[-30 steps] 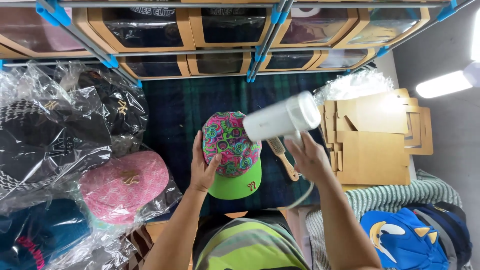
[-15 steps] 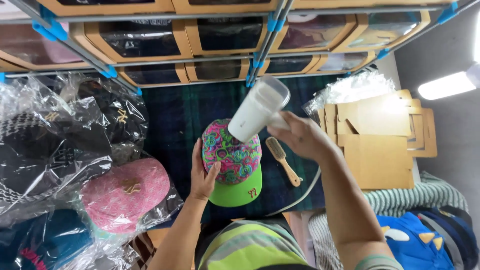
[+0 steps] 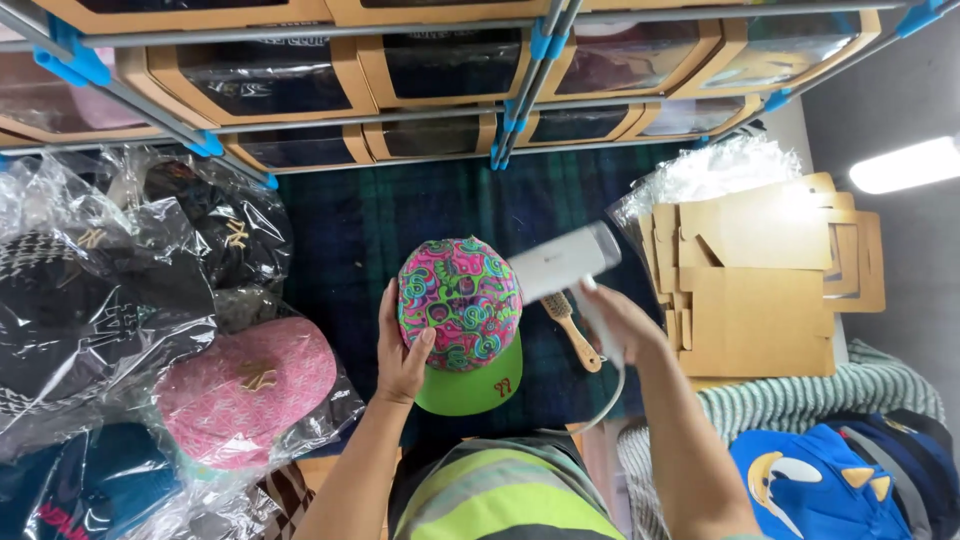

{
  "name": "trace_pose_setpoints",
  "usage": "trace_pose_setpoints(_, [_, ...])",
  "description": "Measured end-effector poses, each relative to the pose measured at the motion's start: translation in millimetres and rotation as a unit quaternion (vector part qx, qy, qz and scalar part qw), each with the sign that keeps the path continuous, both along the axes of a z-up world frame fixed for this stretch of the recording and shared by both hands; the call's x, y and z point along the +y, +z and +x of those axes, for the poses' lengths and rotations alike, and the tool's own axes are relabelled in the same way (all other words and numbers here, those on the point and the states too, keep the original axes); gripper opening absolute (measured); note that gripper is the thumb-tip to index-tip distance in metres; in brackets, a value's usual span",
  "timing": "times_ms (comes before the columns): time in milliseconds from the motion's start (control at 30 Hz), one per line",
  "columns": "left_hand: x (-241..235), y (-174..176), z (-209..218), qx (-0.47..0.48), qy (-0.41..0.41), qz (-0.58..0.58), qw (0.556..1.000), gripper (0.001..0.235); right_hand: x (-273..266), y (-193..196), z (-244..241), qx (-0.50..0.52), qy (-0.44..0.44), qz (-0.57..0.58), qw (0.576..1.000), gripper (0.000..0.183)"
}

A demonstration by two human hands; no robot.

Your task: The person inserts a cardboard insert into a green cap, then uses a brush to clean the cap's surface. They then use a hairdryer to dry the cap, moving it around to cover different areas. Finally, they brush the cap again.

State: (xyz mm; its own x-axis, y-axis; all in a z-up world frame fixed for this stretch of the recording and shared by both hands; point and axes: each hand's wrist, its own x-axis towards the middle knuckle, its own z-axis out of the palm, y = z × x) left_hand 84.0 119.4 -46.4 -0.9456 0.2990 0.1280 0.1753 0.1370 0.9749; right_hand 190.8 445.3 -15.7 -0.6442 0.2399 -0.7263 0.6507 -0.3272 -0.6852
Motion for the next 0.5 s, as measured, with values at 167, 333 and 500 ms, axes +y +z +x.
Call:
trace_pose_setpoints(167, [-1,-1,0,-0.016,0.002,-0.015,1.000,0.090,-58,-19,85,0.097,-0.139,0.060,0.984,0.039])
trace_pose_setpoints(333, [-6,5,1,-0.031,0.000,-0.032,0.999,0.088,-87,83,54,0.149,-0.037,0.264,0.952,0.031])
trace_pose_setpoints(500, [-11,2,0,-0.029,0.002,-0.030,0.999,0.086,-88,146,-15,0.253,0.132,0.493,0.822,0.025])
